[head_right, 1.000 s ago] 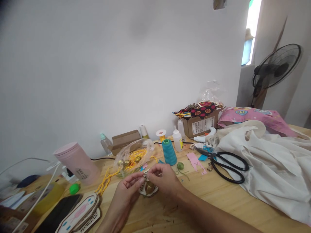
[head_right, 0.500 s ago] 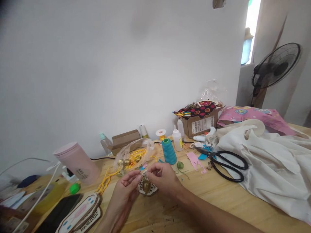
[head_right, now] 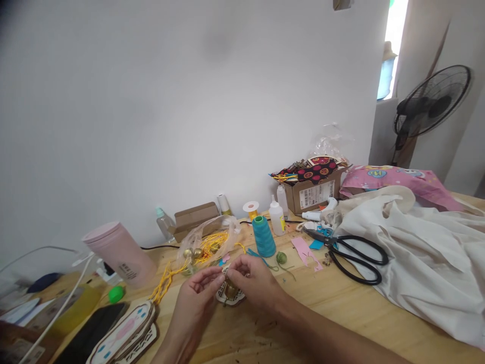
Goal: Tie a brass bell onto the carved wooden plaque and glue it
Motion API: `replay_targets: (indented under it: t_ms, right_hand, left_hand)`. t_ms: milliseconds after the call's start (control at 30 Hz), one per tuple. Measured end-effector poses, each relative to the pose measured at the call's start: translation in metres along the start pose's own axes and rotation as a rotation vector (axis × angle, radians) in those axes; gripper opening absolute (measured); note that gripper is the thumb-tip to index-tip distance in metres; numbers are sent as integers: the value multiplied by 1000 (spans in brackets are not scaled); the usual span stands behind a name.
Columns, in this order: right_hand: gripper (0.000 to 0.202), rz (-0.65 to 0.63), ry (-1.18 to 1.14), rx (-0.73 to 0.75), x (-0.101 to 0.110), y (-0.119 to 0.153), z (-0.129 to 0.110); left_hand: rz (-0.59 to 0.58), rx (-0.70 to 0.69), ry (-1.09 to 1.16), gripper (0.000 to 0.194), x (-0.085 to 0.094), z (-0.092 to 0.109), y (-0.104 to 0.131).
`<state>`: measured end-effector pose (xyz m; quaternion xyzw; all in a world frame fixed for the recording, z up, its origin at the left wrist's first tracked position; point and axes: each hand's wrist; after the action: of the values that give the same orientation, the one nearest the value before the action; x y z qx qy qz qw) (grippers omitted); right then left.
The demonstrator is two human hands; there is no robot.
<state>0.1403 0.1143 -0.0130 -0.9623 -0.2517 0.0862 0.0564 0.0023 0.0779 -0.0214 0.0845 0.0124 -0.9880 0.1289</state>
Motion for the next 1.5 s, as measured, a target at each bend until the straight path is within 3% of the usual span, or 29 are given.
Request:
replay_targets:
  t_ms: [467,800,967,1100,1300,1400,1500]
  right_hand:
    - [22,20,-73,-43,-2,0,3]
    - [23,-43,-94,-81,3,-2,5]
    - [23,-36,-135,-88,3,-2,10]
    - [24,-18,-125,-64,3,-2,7]
    - [22,57,-63,-55,4,-3,5]
    - [22,67,-50,-56,4,-3,5]
    - [19,67,-44,-61,3,-2,3]
  left_hand:
    - [4,-12,-39,21,-3,1,1]
    - [-4,-53,-115,23,2,-4,1]
    - [-19,31,22,23,-3,0,3]
    - [-62,188,226,18,-7,5,7]
    - [-97,385,659,26,6,14,3]
    - [-62,360,704,39,11,14,1]
    - [-49,305,673,38,10,13,1]
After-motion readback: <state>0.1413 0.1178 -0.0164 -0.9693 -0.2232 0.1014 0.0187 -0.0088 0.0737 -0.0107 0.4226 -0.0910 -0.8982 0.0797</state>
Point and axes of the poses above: each hand's wrist, its own y-axis away from the middle knuckle, its own x-axis out of the back of the hand, z = x × y
